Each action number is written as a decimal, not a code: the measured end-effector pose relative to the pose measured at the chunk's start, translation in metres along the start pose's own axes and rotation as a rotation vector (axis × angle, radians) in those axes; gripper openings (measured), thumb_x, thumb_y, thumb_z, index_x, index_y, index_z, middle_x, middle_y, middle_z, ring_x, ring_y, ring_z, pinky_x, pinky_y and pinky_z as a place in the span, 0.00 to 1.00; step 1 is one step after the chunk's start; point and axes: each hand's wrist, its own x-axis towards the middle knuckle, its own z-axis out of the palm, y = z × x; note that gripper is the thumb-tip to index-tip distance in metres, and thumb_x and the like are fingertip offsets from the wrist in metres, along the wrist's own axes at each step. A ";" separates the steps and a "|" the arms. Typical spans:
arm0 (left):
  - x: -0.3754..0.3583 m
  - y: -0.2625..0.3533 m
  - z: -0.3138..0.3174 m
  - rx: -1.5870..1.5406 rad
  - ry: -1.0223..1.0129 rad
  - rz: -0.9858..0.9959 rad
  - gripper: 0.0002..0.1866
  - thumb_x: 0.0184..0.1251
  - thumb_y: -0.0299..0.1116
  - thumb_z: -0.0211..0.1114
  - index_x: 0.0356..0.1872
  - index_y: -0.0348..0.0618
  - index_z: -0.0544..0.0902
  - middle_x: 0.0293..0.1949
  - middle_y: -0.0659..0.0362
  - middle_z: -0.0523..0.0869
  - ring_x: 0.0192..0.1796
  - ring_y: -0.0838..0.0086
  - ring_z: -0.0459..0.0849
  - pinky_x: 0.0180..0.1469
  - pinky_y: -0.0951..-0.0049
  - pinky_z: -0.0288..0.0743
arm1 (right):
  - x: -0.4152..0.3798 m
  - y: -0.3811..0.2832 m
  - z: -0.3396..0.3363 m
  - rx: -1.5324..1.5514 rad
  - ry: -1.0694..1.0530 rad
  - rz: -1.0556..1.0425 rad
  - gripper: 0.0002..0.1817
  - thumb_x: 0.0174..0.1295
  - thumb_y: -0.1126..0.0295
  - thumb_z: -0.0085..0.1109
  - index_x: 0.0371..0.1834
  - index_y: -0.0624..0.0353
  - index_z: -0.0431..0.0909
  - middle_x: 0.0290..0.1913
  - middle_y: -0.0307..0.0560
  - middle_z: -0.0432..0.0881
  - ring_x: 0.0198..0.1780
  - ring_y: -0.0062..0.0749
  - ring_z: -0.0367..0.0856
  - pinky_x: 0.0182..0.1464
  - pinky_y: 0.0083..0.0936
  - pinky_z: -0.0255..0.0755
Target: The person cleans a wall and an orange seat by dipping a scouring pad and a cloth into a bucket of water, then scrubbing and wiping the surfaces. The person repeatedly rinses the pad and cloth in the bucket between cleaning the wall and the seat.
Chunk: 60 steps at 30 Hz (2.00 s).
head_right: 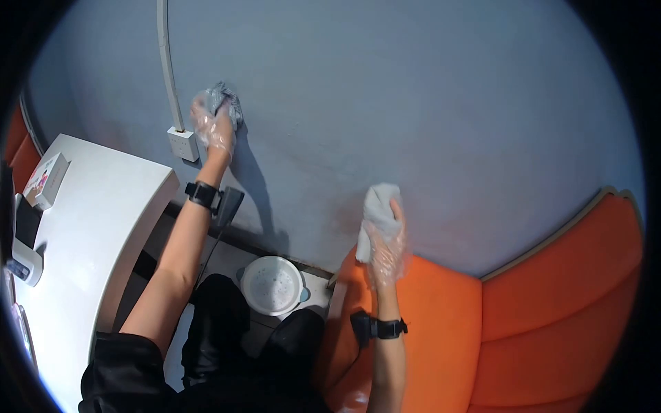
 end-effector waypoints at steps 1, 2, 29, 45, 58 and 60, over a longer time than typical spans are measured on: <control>-0.003 0.006 0.000 -0.009 -0.003 0.004 0.24 0.54 0.23 0.58 0.57 0.36 0.72 0.53 0.45 0.73 0.55 0.51 0.74 0.60 0.56 0.69 | -0.012 -0.001 -0.006 0.313 0.011 0.205 0.34 0.61 0.81 0.61 0.72 0.56 0.64 0.64 0.47 0.72 0.62 0.33 0.74 0.63 0.27 0.71; -0.011 0.016 0.005 -0.026 -0.016 0.129 0.24 0.55 0.23 0.58 0.57 0.35 0.72 0.53 0.46 0.73 0.55 0.52 0.74 0.60 0.56 0.69 | -0.018 0.001 -0.010 0.317 0.012 0.203 0.34 0.61 0.81 0.61 0.72 0.56 0.64 0.64 0.47 0.72 0.62 0.33 0.74 0.63 0.27 0.71; -0.099 0.118 0.041 -0.177 -0.447 0.722 0.26 0.57 0.17 0.60 0.58 0.49 0.78 0.53 0.50 0.78 0.54 0.54 0.79 0.56 0.57 0.76 | 0.001 -0.062 0.014 0.337 -0.048 0.181 0.33 0.66 0.75 0.60 0.74 0.57 0.61 0.69 0.45 0.68 0.67 0.33 0.70 0.68 0.28 0.65; -0.108 0.099 0.036 -0.266 -0.462 0.868 0.31 0.47 0.15 0.66 0.55 0.58 0.84 0.52 0.59 0.83 0.53 0.59 0.81 0.55 0.61 0.79 | -0.014 -0.049 -0.088 0.590 0.249 0.341 0.24 0.68 0.62 0.59 0.62 0.65 0.68 0.44 0.54 0.84 0.35 0.37 0.84 0.25 0.26 0.75; -0.134 0.180 0.097 -0.153 -0.518 1.477 0.26 0.59 0.28 0.62 0.63 0.50 0.78 0.65 0.58 0.74 0.58 0.60 0.78 0.53 0.65 0.79 | -0.016 0.022 -0.111 1.132 0.116 0.303 0.27 0.75 0.54 0.45 0.65 0.66 0.64 0.51 0.63 0.79 0.47 0.49 0.81 0.42 0.37 0.78; -0.159 0.175 0.094 -0.173 -0.659 1.651 0.25 0.60 0.30 0.63 0.62 0.49 0.79 0.64 0.58 0.74 0.59 0.62 0.78 0.54 0.64 0.79 | -0.014 0.018 -0.112 1.074 0.141 0.309 0.27 0.75 0.54 0.43 0.64 0.67 0.65 0.49 0.61 0.79 0.45 0.46 0.81 0.42 0.35 0.77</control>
